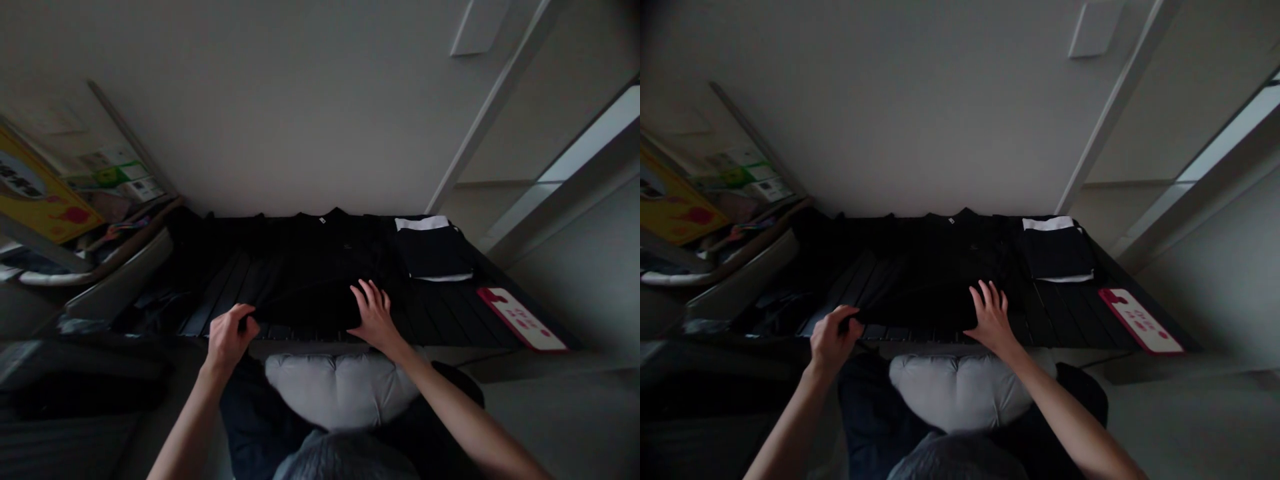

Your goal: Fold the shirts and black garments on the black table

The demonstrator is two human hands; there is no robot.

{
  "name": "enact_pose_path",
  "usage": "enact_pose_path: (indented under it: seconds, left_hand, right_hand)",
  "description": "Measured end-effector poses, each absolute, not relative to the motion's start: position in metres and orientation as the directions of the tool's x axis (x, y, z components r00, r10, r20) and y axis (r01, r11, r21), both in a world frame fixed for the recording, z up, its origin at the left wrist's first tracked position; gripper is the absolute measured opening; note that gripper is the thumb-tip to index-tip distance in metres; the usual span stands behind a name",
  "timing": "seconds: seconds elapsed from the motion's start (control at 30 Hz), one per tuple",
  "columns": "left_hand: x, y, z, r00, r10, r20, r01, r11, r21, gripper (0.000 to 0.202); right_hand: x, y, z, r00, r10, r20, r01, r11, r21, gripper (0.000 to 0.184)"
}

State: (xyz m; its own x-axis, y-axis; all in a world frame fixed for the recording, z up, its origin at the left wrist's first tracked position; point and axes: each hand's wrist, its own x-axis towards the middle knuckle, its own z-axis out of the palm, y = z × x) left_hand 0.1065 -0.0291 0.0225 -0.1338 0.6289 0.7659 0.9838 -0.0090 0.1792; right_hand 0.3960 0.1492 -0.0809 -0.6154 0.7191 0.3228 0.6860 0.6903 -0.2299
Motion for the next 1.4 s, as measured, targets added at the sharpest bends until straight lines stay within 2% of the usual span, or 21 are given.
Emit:
enact_pose_path:
  seconds: [0.07, 0.23, 0.33, 0.43, 0.53, 0.6, 0.67, 0.7, 0.77, 0.87, 0.97, 1.07, 1.17, 1.27, 1.4]
  left_hand:
    - [0.105, -0.030, 0.026, -0.116, 0.621, 0.776, 0.987, -0.018, 0.162, 0.015]
    - [0.089, -0.036, 0.033, -0.181, 0.630, 0.755, 0.980, 0.055, 0.189, 0.014]
    - [0.078, -0.041, 0.030, -0.253, 0.685, 0.683, 0.961, 0.098, 0.257, 0.014]
    - [0.074, -0.043, 0.024, -0.297, 0.768, 0.567, 0.933, 0.106, 0.344, 0.016]
    - [0.075, -0.038, 0.024, -0.254, 0.896, 0.364, 0.908, 0.091, 0.409, 0.020]
    - [0.076, -0.031, 0.026, -0.187, 0.965, 0.186, 0.900, 0.092, 0.426, 0.029]
    - [0.074, -0.023, 0.027, -0.164, 0.984, 0.068, 0.884, 0.116, 0.453, 0.037]
    - [0.072, -0.018, 0.025, -0.182, 0.982, 0.054, 0.871, 0.136, 0.473, 0.038]
    - [0.065, -0.006, 0.016, -0.249, 0.963, 0.102, 0.841, 0.162, 0.517, 0.039]
    - [0.050, 0.017, -0.005, -0.367, 0.904, 0.218, 0.816, 0.200, 0.542, 0.037]
    - [0.031, 0.046, -0.027, -0.494, 0.824, 0.279, 0.794, 0.296, 0.531, 0.036]
    - [0.014, 0.078, -0.041, -0.633, 0.738, 0.232, 0.742, 0.494, 0.453, 0.046]
    - [-0.002, 0.112, -0.048, -0.749, 0.640, 0.171, 0.646, 0.650, 0.399, 0.057]
    - [-0.015, 0.144, -0.052, -0.805, 0.579, 0.132, 0.579, 0.717, 0.389, 0.062]
    - [-0.029, 0.181, -0.058, -0.814, 0.581, -0.005, 0.544, 0.765, 0.343, 0.064]
  right_hand:
    - [0.380, 0.151, -0.083, -0.567, 0.747, 0.347, 0.732, 0.650, -0.204, 0.085]
    - [0.386, 0.171, -0.071, -0.472, 0.750, 0.463, 0.800, 0.585, -0.133, 0.053]
    - [0.420, 0.187, -0.053, -0.387, 0.767, 0.512, 0.831, 0.531, -0.167, 0.038]
    - [0.454, 0.197, -0.032, -0.364, 0.788, 0.497, 0.825, 0.520, -0.220, 0.037]
    - [0.474, 0.199, -0.016, -0.429, 0.804, 0.412, 0.803, 0.549, -0.234, 0.041]
    - [0.480, 0.199, -0.009, -0.462, 0.851, 0.249, 0.830, 0.514, -0.215, 0.042]
    - [0.479, 0.199, -0.007, -0.475, 0.879, 0.033, 0.861, 0.473, -0.185, 0.040]
    - [0.477, 0.200, -0.008, -0.490, 0.870, -0.044, 0.861, 0.476, -0.181, 0.039]
    - [0.470, 0.203, -0.016, -0.557, 0.826, -0.089, 0.820, 0.530, -0.214, 0.037]
    - [0.450, 0.211, -0.037, -0.651, 0.759, -0.022, 0.733, 0.621, -0.277, 0.041]
    - [0.427, 0.218, -0.059, -0.678, 0.735, 0.000, 0.702, 0.647, -0.296, 0.048]
    - [0.406, 0.226, -0.069, -0.673, 0.739, -0.025, 0.713, 0.640, -0.286, 0.062]
    - [0.388, 0.232, -0.069, -0.673, 0.737, -0.069, 0.722, 0.633, -0.278, 0.068]
    - [0.371, 0.237, -0.068, -0.690, 0.716, -0.103, 0.709, 0.642, -0.291, 0.068]
    - [0.352, 0.240, -0.075, -0.700, 0.707, -0.104, 0.698, 0.645, -0.313, 0.068]
